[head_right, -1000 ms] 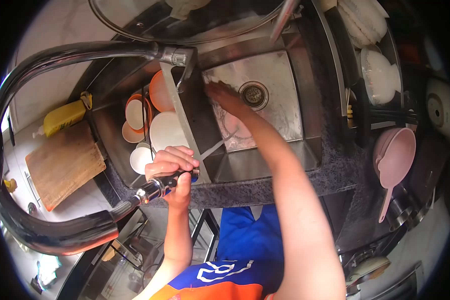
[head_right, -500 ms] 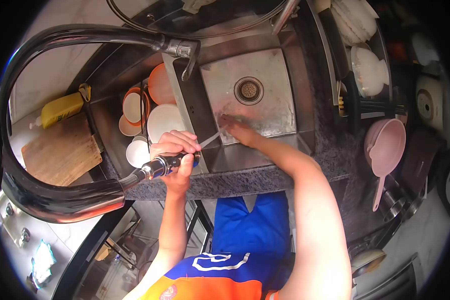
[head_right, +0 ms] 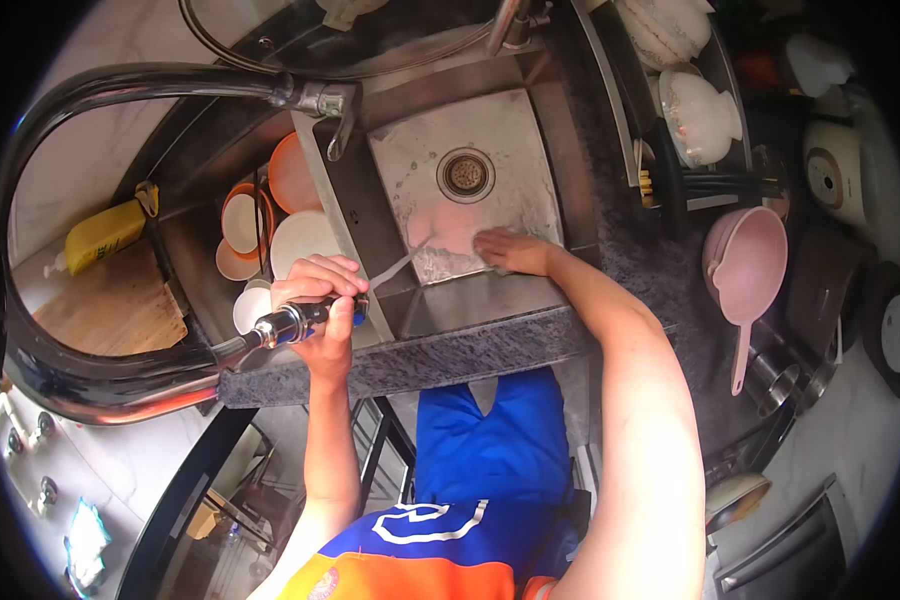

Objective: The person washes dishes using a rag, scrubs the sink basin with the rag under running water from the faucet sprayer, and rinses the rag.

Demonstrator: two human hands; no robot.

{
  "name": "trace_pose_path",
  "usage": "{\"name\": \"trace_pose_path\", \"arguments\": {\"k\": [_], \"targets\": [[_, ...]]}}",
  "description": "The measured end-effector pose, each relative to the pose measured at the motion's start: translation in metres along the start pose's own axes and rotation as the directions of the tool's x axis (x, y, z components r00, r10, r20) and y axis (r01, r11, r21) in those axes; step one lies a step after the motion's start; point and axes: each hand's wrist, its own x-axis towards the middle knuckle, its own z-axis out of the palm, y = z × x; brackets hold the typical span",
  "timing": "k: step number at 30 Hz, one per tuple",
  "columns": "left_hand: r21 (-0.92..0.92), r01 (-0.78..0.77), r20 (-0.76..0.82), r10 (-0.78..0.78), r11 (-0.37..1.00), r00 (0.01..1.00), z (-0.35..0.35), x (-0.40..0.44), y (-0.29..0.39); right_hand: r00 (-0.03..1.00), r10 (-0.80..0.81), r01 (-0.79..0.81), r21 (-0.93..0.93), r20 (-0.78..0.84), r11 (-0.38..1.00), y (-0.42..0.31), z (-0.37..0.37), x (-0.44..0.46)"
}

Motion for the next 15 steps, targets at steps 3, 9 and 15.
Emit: {"name": "trace_pose_path", "arguments": {"k": [3, 9, 15], "targets": [[0.017, -0.006, 0.002, 0.006, 1.0, 1.0, -0.002, -0.001, -0.002, 0.975, 0.222, -0.22, -0.076, 0.021, 0.973, -0.003, -0.008, -0.012], [0.025, 0.001, 0.057, -0.003, 1.0, 0.998, -0.007, 0.004, -0.003, 0.608, 0.759, -0.765, -0.43, -0.234, 0.48, 0.04, -0.027, -0.005], [0.001, -0.01, 0.067, 0.01, 1.0, 0.998, -0.007, 0.008, -0.006, 0.472, 0.876, -0.827, -0.296, 0.098, 0.478, 0.018, -0.043, 0.007]]}}
